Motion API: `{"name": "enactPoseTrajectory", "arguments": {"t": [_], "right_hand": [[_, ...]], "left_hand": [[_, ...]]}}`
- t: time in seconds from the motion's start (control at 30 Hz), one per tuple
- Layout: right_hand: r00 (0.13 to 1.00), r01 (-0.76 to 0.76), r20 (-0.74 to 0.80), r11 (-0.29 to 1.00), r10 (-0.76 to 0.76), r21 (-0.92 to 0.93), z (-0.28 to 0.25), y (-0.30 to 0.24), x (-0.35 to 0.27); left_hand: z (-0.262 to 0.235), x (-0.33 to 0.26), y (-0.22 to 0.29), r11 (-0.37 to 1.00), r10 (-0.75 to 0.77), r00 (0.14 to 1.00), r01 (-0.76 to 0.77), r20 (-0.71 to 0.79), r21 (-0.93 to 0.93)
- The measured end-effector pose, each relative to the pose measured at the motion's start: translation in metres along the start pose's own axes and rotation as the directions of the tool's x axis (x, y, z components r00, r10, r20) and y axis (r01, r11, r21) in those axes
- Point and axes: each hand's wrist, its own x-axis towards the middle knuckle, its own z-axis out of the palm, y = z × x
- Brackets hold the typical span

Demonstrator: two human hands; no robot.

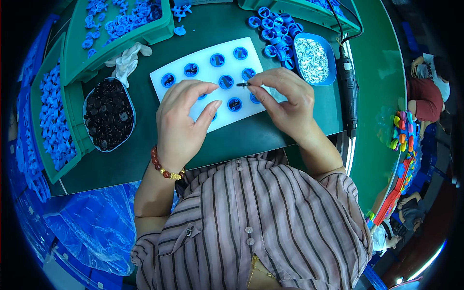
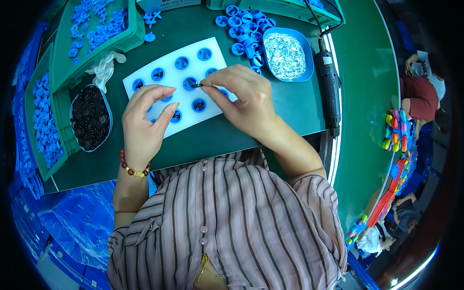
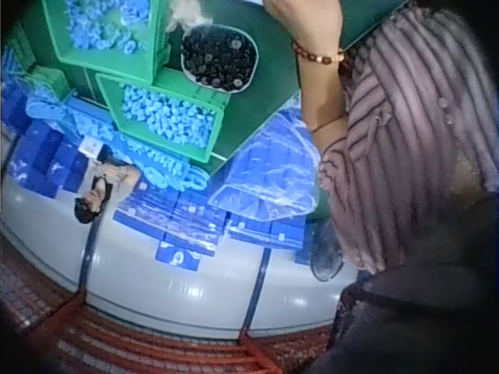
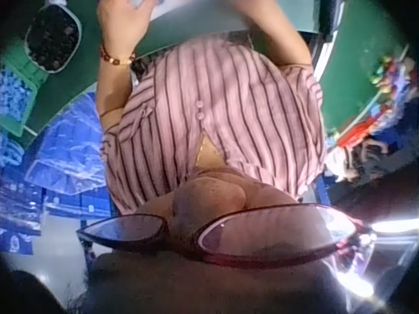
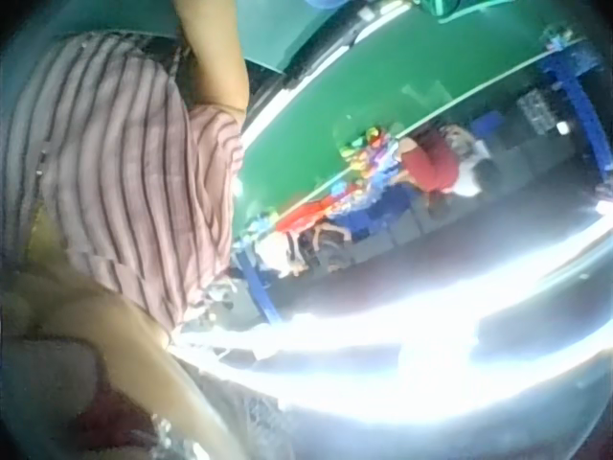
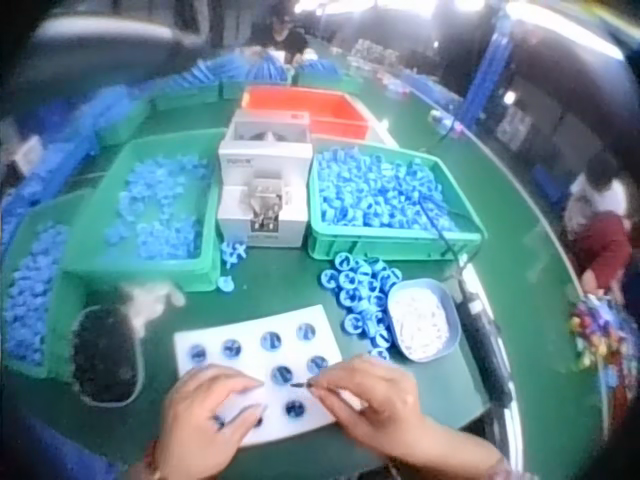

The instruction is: The person assembles blue plastic circular rings by manually inserting small black pins into them on a white template board.

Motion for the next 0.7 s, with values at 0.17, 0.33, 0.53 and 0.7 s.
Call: {"name": "enactPoseTrajectory", "arguments": {"t": [0.17, 0.33, 0.53, 0.7], "right_hand": [[0.999, 0.033, 0.025, 0.996, -0.031, -0.084, 0.005, 0.013, 0.003], [1.0, 0.01, 0.013, 0.996, -0.009, -0.091, 0.009, 0.014, 0.002], [1.0, -0.014, -0.001, 0.995, 0.014, -0.102, 0.013, 0.019, 0.002], [0.999, 0.016, 0.046, 0.989, -0.01, -0.148, 0.017, 0.021, 0.001]], "left_hand": [[0.003, 0.018, -0.002, 0.892, 0.124, 0.98, -0.179, 0.156, 0.415], [0.009, 0.03, -0.014, 0.819, 0.211, 0.961, -0.272, 0.176, 0.505], [0.018, 0.03, -0.017, 0.837, 0.183, 0.972, -0.232, 0.147, 0.496], [0.023, 0.023, -0.018, 0.852, 0.165, 0.984, -0.178, 0.071, 0.492]]}}
